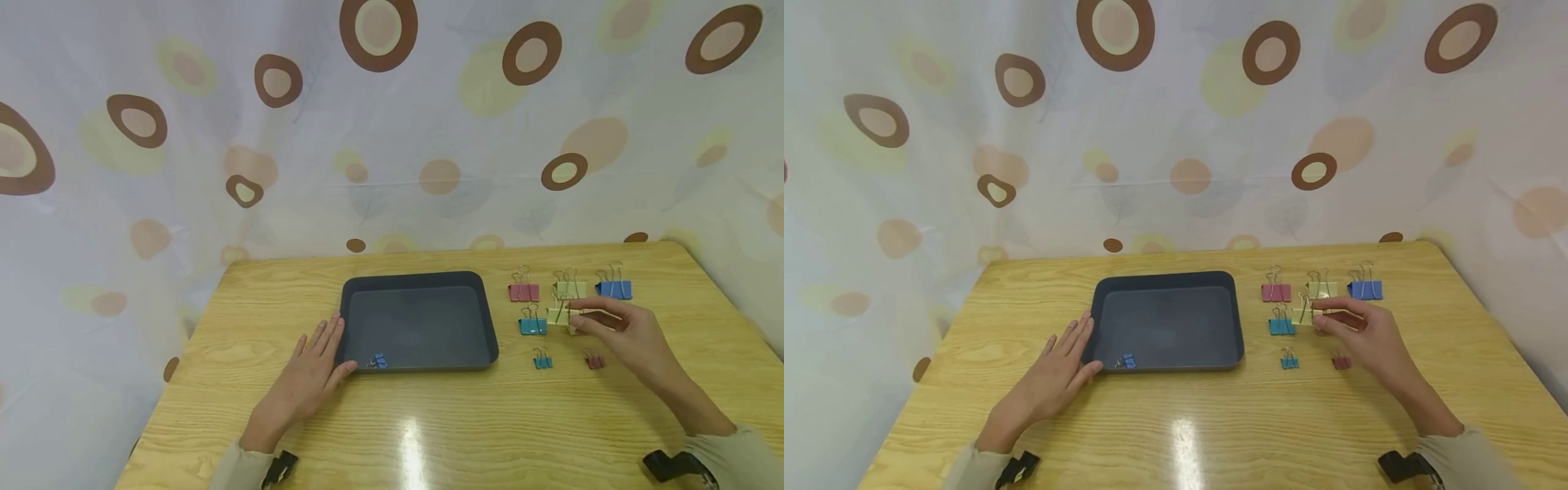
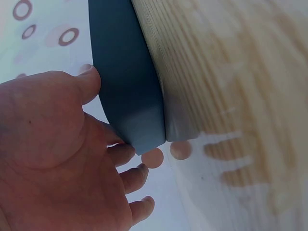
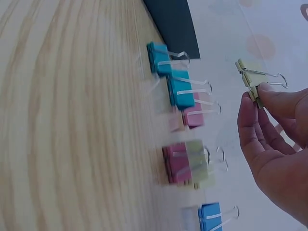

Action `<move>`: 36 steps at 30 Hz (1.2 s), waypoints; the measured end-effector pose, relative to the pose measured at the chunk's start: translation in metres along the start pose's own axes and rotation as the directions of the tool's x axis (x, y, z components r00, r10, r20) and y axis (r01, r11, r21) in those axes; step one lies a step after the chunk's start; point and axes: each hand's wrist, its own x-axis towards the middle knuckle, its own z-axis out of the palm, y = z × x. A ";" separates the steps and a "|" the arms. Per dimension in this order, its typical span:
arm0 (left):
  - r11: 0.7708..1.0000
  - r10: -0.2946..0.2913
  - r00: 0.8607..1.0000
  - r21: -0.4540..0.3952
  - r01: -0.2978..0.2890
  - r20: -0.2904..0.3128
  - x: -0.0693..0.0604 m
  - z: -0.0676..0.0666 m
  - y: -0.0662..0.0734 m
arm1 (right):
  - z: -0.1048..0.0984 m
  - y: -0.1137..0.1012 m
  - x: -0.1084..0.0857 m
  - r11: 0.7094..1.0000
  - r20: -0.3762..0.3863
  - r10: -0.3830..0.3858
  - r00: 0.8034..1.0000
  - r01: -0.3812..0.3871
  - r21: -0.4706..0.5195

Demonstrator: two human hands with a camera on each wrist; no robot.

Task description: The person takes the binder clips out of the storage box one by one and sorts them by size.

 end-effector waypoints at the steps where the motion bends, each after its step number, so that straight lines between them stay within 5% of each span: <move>1: 1.000 0.002 1.000 0.001 -0.002 -0.003 0.000 0.000 0.000 | -0.003 0.002 -0.002 1.000 -0.006 0.012 1.000 -0.012 0.011; 19: 0.999 0.012 0.999 0.053 -0.010 -0.040 0.000 0.001 0.002 | -0.057 0.044 -0.014 0.990 -0.084 0.126 0.988 -0.131 -0.053; 27: 0.999 0.009 0.999 0.047 -0.008 -0.030 0.000 0.000 0.004 | -0.077 0.064 -0.015 0.990 -0.040 0.139 0.989 -0.140 -0.015; 36: 0.999 0.003 1.000 0.050 -0.002 -0.030 0.001 0.000 0.004 | -0.081 0.081 -0.012 0.983 -0.030 0.152 0.988 -0.154 -0.097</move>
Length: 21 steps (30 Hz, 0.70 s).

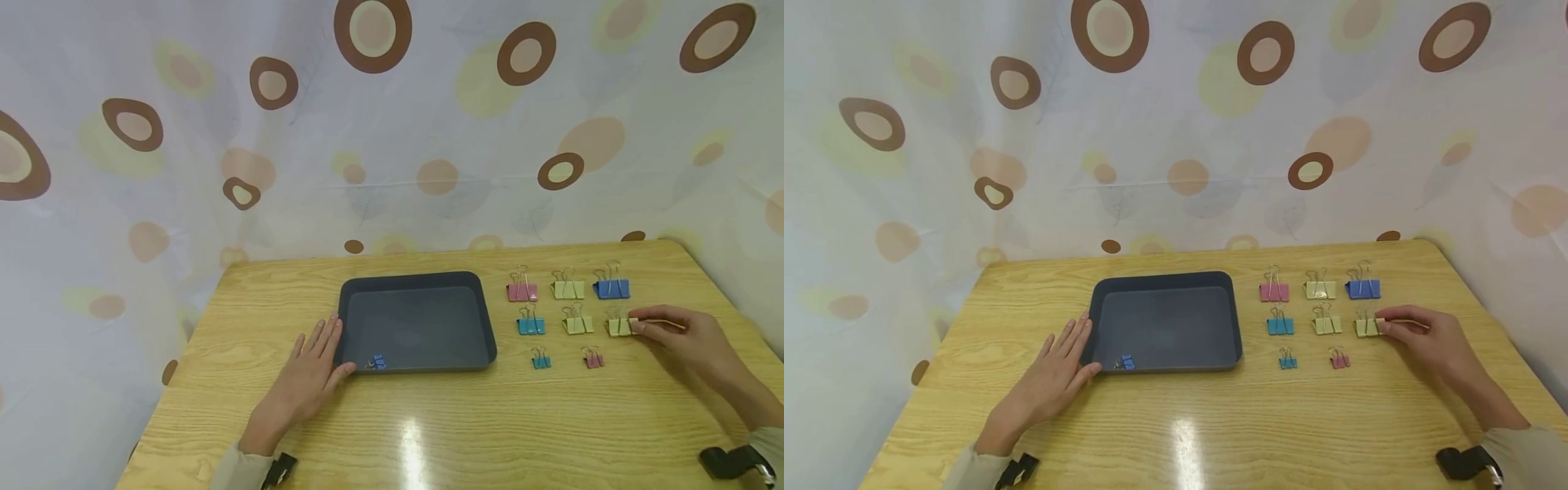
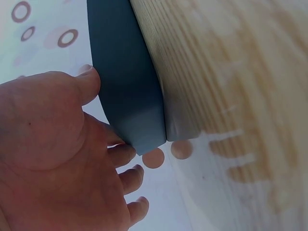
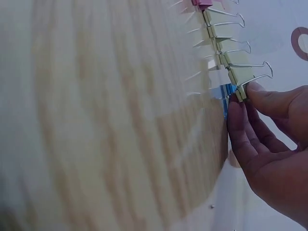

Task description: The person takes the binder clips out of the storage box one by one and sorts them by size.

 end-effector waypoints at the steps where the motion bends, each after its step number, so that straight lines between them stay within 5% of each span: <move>1: 1.000 0.001 1.000 -0.003 -0.001 -0.002 0.000 0.000 0.000 | 0.000 0.001 0.000 1.000 0.005 0.005 1.000 -0.005 -0.009; 21: 1.000 0.000 1.000 -0.003 0.000 0.013 0.001 0.002 -0.002 | -0.003 0.004 0.001 0.989 -0.006 -0.044 0.999 0.043 -0.143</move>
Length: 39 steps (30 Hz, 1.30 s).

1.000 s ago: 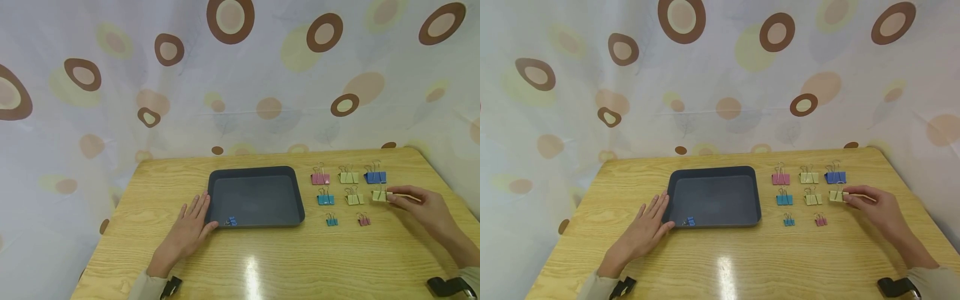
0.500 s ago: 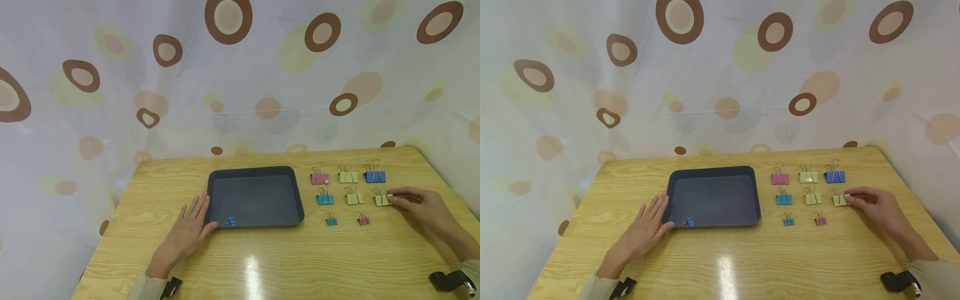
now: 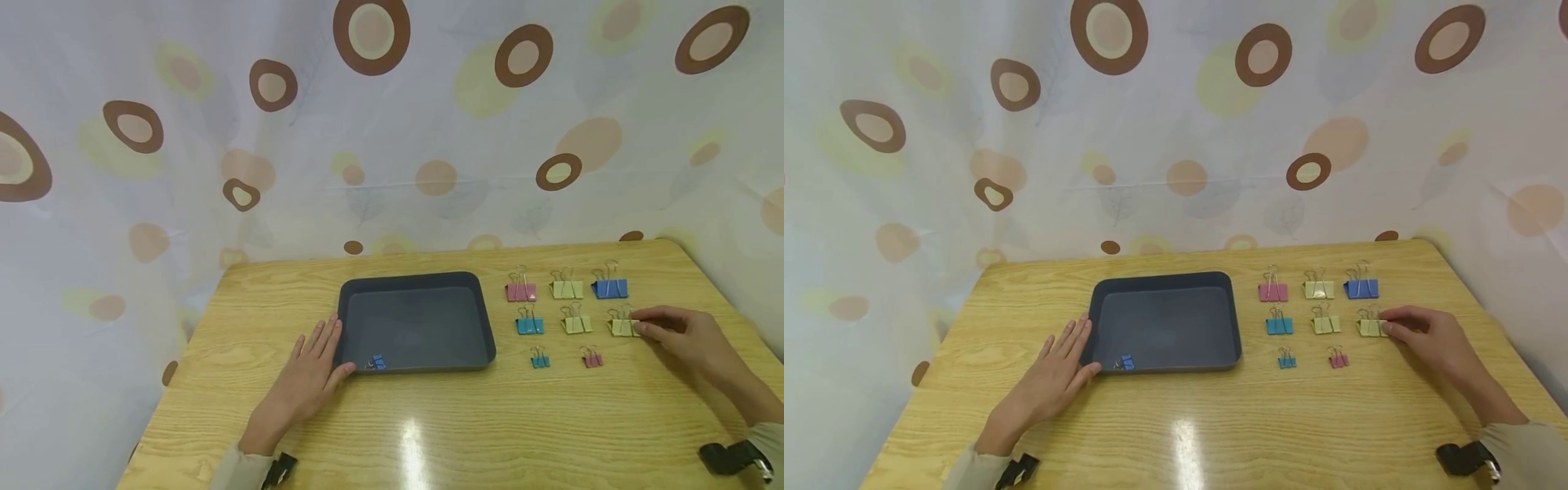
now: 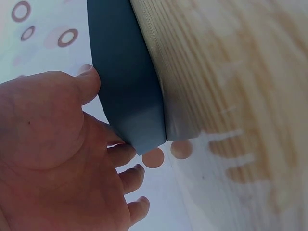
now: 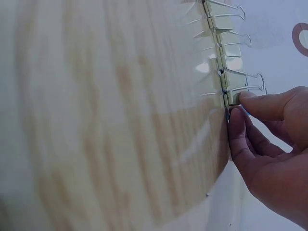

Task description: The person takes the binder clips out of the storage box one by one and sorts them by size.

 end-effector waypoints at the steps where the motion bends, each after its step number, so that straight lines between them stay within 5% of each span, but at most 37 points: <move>1: 1.000 0.003 1.000 -0.004 -0.003 -0.003 0.000 0.000 0.000 | 0.000 0.000 0.000 1.000 -0.006 0.004 1.000 -0.004 0.015; 10: 1.000 0.008 1.000 -0.005 -0.008 -0.008 0.000 0.000 0.001 | -0.009 -0.009 -0.007 0.966 -0.067 0.068 0.995 -0.049 0.253; 16: 1.000 0.001 1.000 -0.004 -0.001 0.009 0.000 0.000 0.000 | -0.002 -0.038 -0.007 0.986 -0.136 -0.004 0.991 0.027 0.167; 27: 1.000 0.001 1.000 -0.007 -0.001 0.004 0.001 0.001 -0.001 | 0.040 -0.080 -0.006 0.989 -0.040 -0.104 0.994 0.108 0.103; 39: 1.000 0.000 1.000 -0.003 0.000 0.003 0.002 0.001 0.000 | 0.081 -0.125 0.000 0.955 0.043 -0.213 0.976 0.199 0.220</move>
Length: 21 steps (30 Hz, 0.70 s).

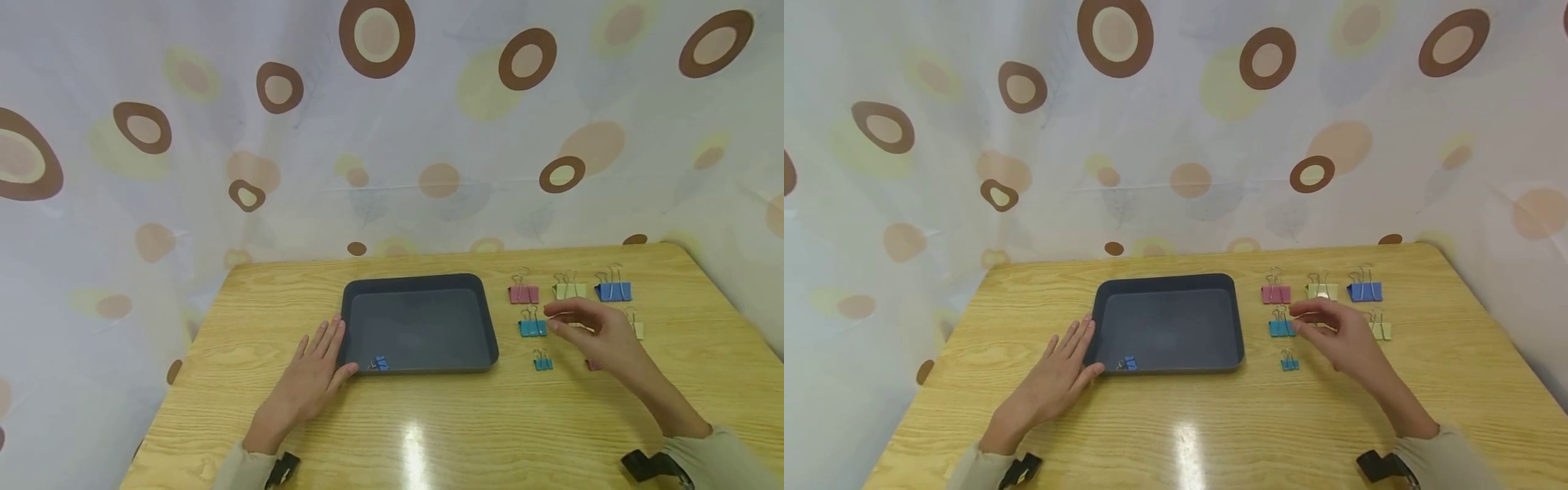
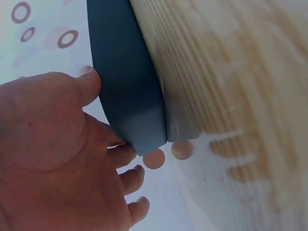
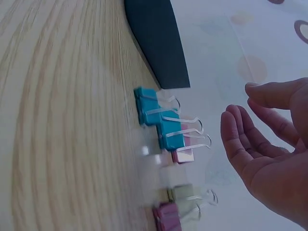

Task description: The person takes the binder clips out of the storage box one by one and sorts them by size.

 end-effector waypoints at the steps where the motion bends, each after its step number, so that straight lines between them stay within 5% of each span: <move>1: 1.000 -0.001 1.000 0.001 0.001 -0.001 0.000 0.000 0.000 | 0.004 -0.001 0.002 1.000 0.006 -0.009 1.000 0.009 0.014; 21: 1.000 0.000 1.000 0.025 0.000 -0.005 -0.001 -0.001 0.000 | 0.083 -0.015 0.044 0.968 0.143 -0.131 0.981 0.095 0.234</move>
